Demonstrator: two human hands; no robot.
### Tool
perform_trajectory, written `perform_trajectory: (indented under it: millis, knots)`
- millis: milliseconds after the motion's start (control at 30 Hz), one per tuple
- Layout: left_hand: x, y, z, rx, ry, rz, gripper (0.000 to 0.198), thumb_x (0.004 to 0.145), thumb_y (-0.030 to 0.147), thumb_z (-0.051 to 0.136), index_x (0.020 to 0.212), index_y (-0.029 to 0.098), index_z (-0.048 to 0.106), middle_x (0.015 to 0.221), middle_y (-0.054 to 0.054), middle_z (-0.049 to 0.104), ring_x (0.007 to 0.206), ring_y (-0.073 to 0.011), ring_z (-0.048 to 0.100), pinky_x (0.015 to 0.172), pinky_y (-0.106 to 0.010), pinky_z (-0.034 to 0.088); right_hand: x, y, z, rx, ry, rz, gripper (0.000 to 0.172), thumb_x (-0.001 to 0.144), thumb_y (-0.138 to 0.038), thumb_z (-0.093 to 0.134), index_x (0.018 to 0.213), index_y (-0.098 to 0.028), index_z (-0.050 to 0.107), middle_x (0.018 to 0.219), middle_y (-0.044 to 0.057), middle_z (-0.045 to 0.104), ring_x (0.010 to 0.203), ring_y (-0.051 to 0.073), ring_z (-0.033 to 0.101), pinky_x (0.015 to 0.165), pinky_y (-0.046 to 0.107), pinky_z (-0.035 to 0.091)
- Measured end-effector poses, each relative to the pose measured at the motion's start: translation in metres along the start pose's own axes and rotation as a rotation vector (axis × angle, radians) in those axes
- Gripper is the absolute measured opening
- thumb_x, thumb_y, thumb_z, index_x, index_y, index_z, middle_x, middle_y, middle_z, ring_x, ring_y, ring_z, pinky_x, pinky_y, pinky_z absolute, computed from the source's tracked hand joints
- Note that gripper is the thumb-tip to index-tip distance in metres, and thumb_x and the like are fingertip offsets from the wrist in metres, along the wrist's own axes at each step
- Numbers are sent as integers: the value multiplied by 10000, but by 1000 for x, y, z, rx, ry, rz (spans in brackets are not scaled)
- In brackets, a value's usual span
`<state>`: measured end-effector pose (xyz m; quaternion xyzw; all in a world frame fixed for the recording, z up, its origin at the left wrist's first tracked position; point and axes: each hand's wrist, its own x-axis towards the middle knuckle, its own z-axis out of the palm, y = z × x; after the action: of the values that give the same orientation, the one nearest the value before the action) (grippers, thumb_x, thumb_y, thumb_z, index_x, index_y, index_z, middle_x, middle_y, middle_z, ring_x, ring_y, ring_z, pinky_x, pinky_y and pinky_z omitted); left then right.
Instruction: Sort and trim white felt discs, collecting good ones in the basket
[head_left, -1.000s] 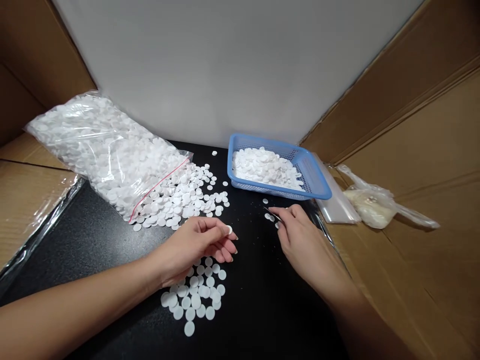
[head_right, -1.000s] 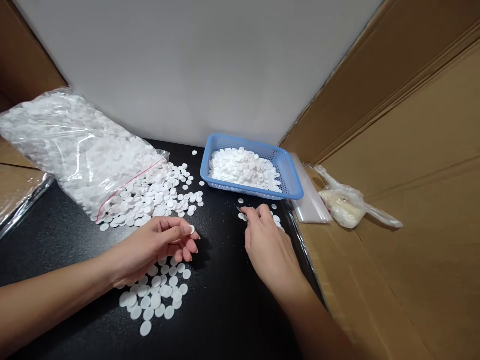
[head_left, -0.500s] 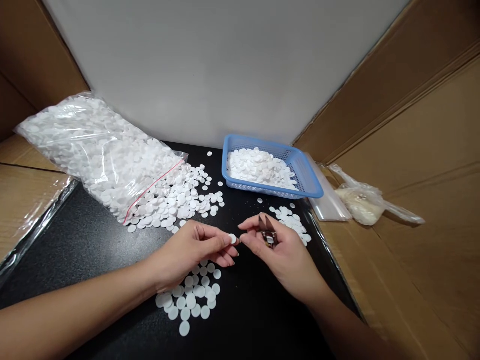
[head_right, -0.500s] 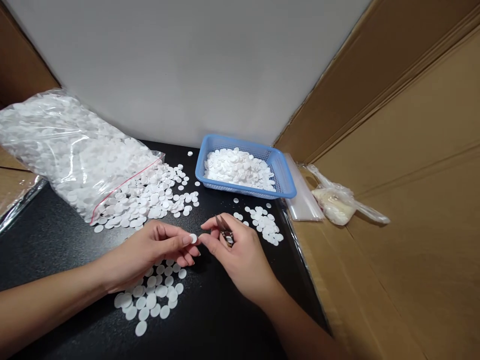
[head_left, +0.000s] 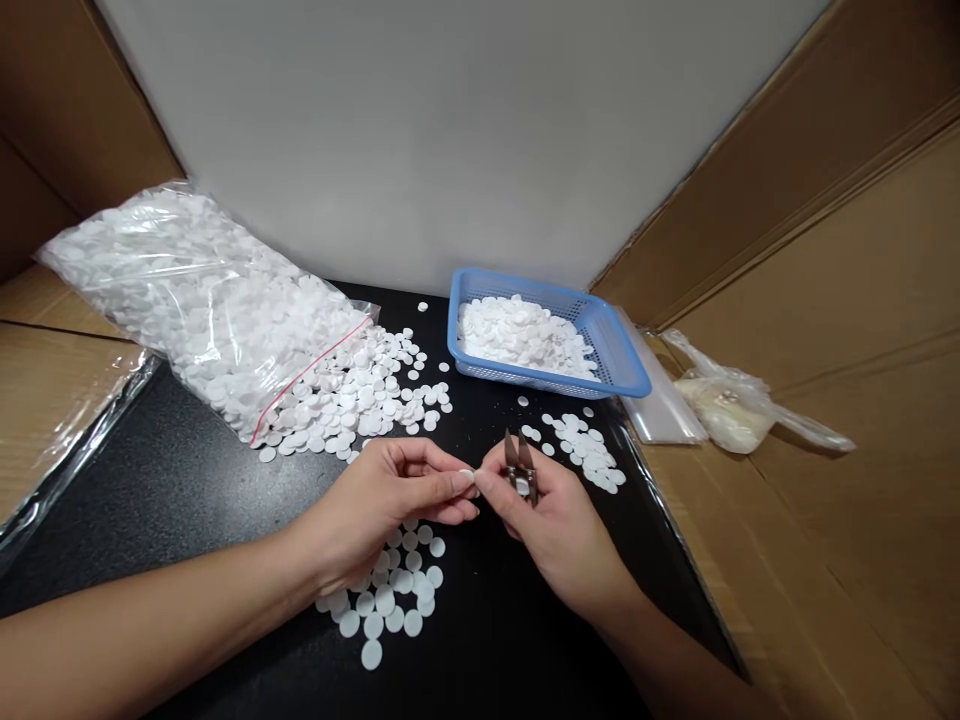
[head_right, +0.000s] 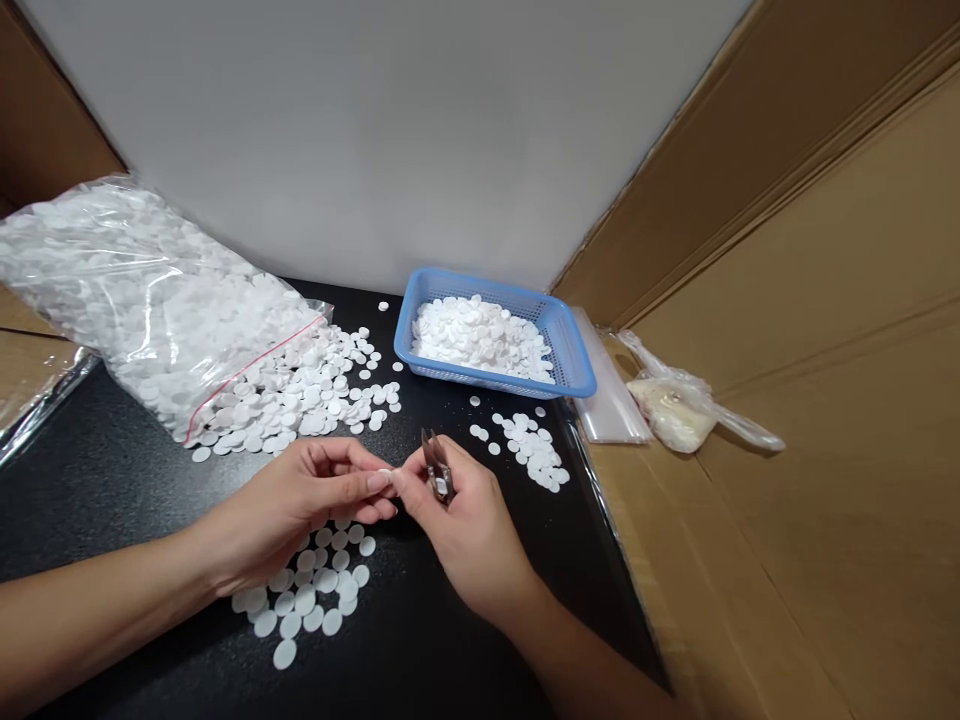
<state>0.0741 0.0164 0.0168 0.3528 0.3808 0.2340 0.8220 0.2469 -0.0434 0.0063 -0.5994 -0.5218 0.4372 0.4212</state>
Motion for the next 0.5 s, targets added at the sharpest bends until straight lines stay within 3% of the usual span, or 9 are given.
perform_trajectory:
  millis: [100,267,500]
  knots:
    - [-1,2,0,-75,20,-54,162,793,205,826,761,106,701,816,-90,782,726,-145,754,721,-193,609,0,3,-8,-50,-9,-11,368,1028,-495,392,1049,-214,629,708,-30,521,495,101,400,435,230,339]
    - [0,7,0,-101,24,-160,64,885,137,728,832,101,716,852,-114,799,727,-151,777,702,-167,617,-1,-4,-21,-461,-28,-267,427,1059,-363,354,1384,-218,591,797,8,567,710,150,589,667,267,505]
    - [0,6,-5,-49,-45,-115,125,817,226,821,836,119,760,843,-89,809,761,-152,784,706,-149,620,-5,2,-19,-608,38,-535,356,1027,-220,480,1334,-142,641,808,17,603,654,116,588,572,225,479]
